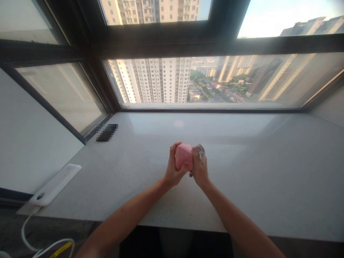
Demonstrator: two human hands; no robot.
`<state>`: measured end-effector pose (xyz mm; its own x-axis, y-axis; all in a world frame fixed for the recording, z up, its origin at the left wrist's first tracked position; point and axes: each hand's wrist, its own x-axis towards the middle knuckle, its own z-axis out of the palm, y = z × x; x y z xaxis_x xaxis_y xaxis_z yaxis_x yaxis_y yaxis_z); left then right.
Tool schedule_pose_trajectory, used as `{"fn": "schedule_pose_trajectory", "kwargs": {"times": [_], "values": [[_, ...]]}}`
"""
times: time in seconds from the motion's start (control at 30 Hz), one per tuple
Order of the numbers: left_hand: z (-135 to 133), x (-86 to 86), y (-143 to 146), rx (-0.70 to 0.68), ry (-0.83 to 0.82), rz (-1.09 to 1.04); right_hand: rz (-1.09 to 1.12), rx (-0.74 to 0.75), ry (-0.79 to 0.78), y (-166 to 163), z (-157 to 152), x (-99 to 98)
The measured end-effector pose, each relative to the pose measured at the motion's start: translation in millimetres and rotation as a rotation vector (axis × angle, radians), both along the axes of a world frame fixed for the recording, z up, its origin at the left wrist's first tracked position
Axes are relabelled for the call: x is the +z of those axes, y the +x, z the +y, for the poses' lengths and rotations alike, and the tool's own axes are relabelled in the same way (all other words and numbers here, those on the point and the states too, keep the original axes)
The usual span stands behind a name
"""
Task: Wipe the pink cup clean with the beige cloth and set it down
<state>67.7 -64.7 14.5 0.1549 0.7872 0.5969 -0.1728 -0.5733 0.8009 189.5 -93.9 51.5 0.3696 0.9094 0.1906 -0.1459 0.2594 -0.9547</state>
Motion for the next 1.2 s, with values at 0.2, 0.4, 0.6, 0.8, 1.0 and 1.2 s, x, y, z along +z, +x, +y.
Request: {"fn": "schedule_pose_trajectory", "kwargs": {"times": [0.2,0.4,0.6,0.8,1.0,1.2], "values": [[5.0,2.6,-6.0,-0.091,0.099,0.022,0.009,-0.008,0.025,-4.3,-1.7,6.2],[-3.4,10.5,-2.8,-0.024,0.001,0.072,0.023,-0.011,-0.030,3.2,-1.3,7.4],[-3.4,11.5,-3.0,-0.127,-0.123,0.011,-0.050,0.021,-0.014,2.0,-1.5,1.4],[1.5,5.7,-4.6,0.006,0.029,0.116,0.011,0.026,-0.042,8.9,3.7,2.7],[-0.5,11.2,-4.2,-0.115,-0.107,-0.042,-0.028,-0.019,0.015,-2.2,-1.2,-1.7],[-5.7,12.6,-0.4,-0.221,-0.216,0.020,-0.046,0.012,-0.018,6.5,-3.4,-2.3]]}}
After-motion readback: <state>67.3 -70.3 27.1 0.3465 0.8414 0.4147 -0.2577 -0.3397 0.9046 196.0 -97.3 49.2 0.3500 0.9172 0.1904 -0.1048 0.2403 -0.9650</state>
